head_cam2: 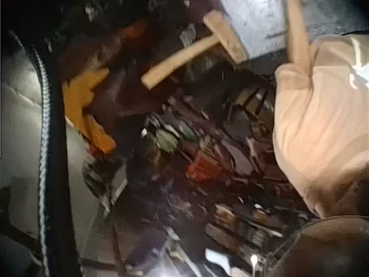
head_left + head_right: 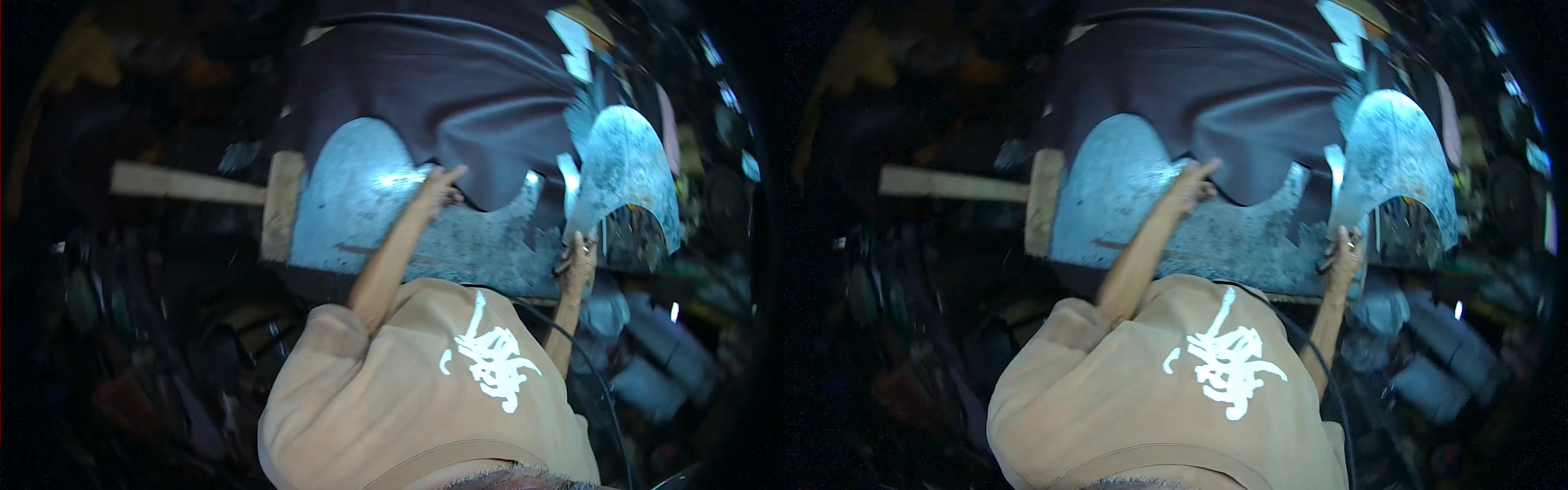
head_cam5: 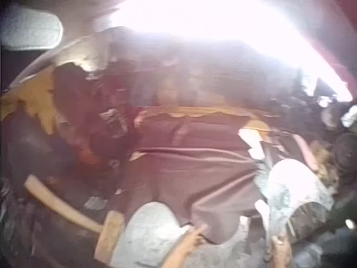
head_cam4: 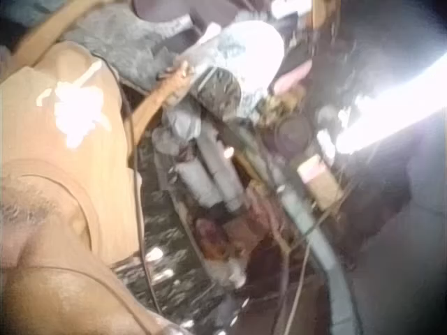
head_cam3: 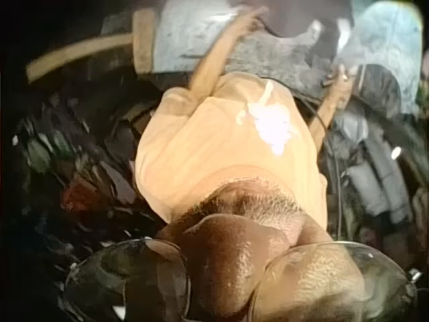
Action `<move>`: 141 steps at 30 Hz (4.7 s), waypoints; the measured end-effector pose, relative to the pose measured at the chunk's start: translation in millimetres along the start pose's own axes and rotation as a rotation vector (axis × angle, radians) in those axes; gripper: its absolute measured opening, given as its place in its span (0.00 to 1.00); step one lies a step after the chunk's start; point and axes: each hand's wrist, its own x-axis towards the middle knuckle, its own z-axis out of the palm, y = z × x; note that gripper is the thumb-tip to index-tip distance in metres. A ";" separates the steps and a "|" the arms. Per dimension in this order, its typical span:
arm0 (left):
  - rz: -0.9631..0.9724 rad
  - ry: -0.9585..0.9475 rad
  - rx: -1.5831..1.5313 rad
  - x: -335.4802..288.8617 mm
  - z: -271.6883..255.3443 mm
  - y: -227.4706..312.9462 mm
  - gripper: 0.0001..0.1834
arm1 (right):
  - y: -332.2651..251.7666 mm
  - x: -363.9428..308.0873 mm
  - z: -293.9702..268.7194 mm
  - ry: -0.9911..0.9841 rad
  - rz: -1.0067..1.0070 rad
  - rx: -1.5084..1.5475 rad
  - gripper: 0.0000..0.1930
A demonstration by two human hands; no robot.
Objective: Cutting leather pieces from a hide using a metal template and a small knife.
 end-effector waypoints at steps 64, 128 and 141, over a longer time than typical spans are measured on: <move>0.149 0.883 1.446 37.4 -303.5 239.4 0.25 | 33.1 49.8 -108.3 0.125 0.130 -0.346 0.17; 0.612 0.231 1.624 -92.4 49.3 -128.6 0.43 | 36.5 85.7 -41.8 -0.319 -0.304 -1.227 0.24; 0.599 0.144 1.668 -109.6 18.1 -118.2 0.34 | 36.0 43.2 -46.1 -0.412 -0.295 -1.067 0.25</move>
